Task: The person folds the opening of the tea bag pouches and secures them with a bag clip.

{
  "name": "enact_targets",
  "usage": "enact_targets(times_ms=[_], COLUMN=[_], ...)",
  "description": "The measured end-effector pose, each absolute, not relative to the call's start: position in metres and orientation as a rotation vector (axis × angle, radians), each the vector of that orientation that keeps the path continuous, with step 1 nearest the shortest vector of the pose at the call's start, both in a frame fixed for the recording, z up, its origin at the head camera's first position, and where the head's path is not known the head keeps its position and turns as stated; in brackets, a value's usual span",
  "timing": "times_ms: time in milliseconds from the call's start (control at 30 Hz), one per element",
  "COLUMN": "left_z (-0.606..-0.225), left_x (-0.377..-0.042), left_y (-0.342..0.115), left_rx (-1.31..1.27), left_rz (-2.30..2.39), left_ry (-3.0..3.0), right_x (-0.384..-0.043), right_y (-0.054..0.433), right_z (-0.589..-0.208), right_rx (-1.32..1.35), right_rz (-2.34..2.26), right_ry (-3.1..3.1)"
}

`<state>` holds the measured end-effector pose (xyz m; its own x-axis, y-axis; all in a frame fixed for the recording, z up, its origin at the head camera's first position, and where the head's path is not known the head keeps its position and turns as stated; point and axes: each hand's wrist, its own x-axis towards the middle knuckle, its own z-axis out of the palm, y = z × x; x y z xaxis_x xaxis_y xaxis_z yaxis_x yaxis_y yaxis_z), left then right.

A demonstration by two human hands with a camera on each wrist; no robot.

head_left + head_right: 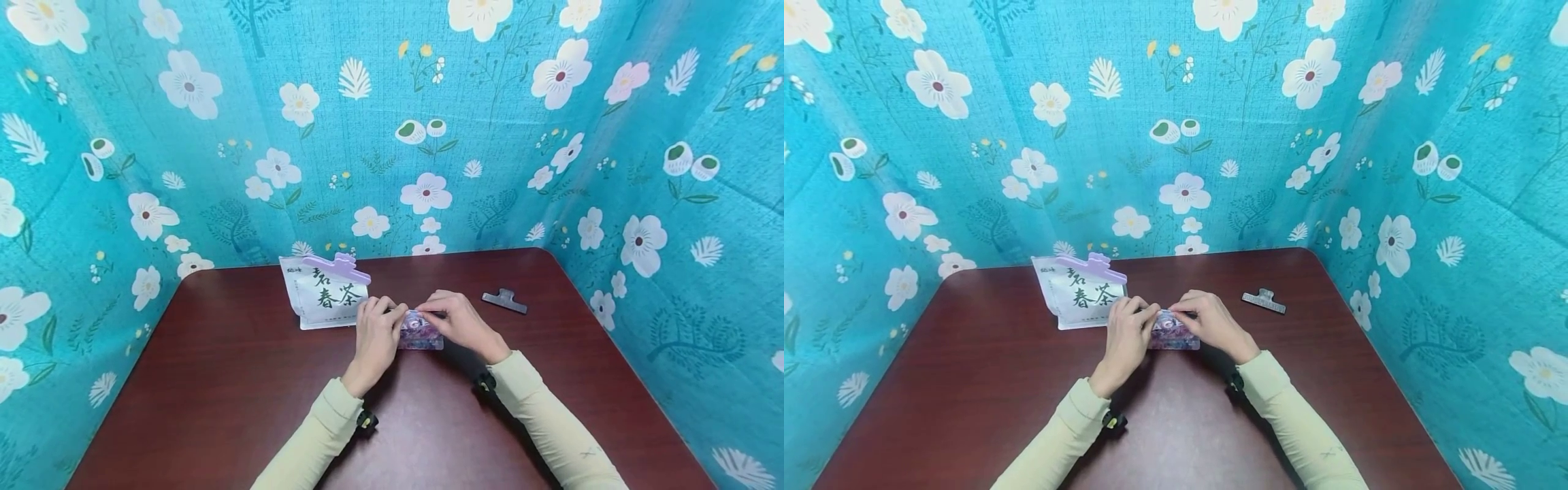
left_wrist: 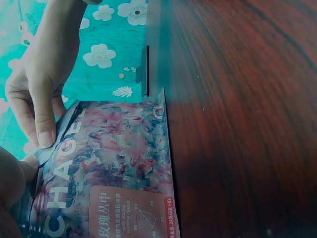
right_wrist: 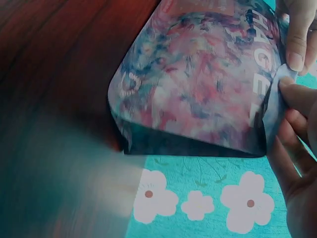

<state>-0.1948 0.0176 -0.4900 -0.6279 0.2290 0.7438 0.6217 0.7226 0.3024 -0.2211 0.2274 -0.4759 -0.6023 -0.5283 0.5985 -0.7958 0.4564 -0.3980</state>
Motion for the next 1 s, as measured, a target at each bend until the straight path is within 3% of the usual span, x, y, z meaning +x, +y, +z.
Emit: enact_targets(times_ms=[433,733,1000], left_z=[-0.494,-0.492,-0.495], left_x=[-0.198,-0.199,-0.195], left_y=[0.014,0.018,0.017], left_rx=[-0.672,-0.699,-0.674], left_rz=[-0.739,-0.727,-0.736], left_ry=[-2.191,-2.159,-2.160], right_x=[-0.222,-0.215,-0.212], right_y=[0.229,0.231,0.231], right_z=[-0.479,-0.462,-0.468], right_rx=[1.072,1.102,1.074], right_rz=[1.003,0.684,0.841], right_ry=[-2.408,-2.475,-2.495])
